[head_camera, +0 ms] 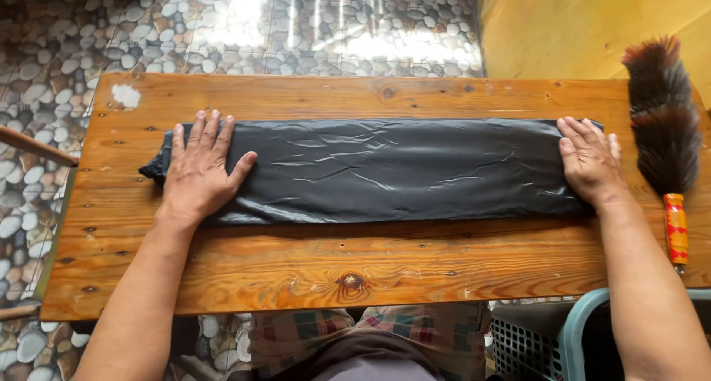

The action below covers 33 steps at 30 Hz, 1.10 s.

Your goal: The person cleans a black plastic package with a feather duster on a wooden table, then places it in a basket. They retrieve a larger black package, unfold it, and clean it with the duster before folding it back up.

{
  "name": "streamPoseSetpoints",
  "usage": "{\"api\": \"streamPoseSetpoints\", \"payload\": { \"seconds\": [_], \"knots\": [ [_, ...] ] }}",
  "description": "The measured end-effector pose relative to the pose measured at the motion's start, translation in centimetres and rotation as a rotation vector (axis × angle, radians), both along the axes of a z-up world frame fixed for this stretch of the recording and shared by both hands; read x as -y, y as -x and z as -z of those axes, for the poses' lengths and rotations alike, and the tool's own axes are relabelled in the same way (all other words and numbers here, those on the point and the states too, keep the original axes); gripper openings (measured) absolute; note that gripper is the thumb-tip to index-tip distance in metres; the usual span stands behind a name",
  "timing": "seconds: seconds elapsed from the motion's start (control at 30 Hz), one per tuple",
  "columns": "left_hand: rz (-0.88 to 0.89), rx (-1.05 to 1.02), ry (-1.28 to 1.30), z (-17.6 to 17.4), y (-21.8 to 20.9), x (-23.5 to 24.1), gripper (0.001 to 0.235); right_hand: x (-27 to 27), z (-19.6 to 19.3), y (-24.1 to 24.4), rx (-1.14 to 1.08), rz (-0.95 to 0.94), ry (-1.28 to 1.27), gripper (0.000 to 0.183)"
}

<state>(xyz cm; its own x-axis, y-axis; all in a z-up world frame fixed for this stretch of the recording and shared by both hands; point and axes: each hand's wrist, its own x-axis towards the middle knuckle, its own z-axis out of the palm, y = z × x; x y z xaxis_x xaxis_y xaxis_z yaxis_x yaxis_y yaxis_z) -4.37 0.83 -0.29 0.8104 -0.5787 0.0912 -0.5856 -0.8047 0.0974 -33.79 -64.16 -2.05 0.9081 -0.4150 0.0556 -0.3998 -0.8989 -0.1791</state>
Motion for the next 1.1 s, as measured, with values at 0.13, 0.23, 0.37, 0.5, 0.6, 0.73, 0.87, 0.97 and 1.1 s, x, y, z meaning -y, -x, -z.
{"api": "streamPoseSetpoints", "payload": {
  "seconds": [0.13,0.23,0.37,0.5,0.6,0.73,0.87,0.97,1.1],
  "knots": [
    [0.032,-0.018,0.096,0.8,-0.5,0.0,0.087,-1.8,-0.8,-2.4,-0.024,0.125,0.066,0.059],
    [0.055,0.048,0.121,1.3,-0.5,0.0,0.086,-10.8,-1.3,-6.4,0.135,-0.07,0.188,0.059],
    [0.073,0.083,0.14,1.5,-0.5,-0.1,0.085,-26.5,-2.7,-9.5,0.126,-0.632,0.096,0.066],
    [0.06,0.053,0.111,1.5,-0.5,-0.2,0.087,-22.4,-1.0,-8.7,0.05,-0.569,0.075,0.068],
    [0.068,0.064,0.131,1.5,-0.4,-0.2,0.085,-14.4,0.1,-5.9,0.098,-0.362,0.119,0.065],
    [0.088,0.112,0.183,1.5,-0.3,-0.3,0.082,-6.4,-1.0,-1.4,-0.045,-0.007,0.171,0.069],
    [0.036,0.057,0.225,1.2,-0.3,-0.4,0.075,-1.7,-1.8,1.6,-0.082,0.379,0.042,0.082],
    [-0.182,0.02,0.242,-0.2,-0.1,-1.6,0.093,1.8,-0.5,4.6,0.032,0.345,0.206,0.061],
    [-0.411,-0.026,0.17,-0.3,-0.6,-3.7,0.107,2.9,-1.0,5.9,0.084,0.432,-0.055,0.072]
  ]
}}
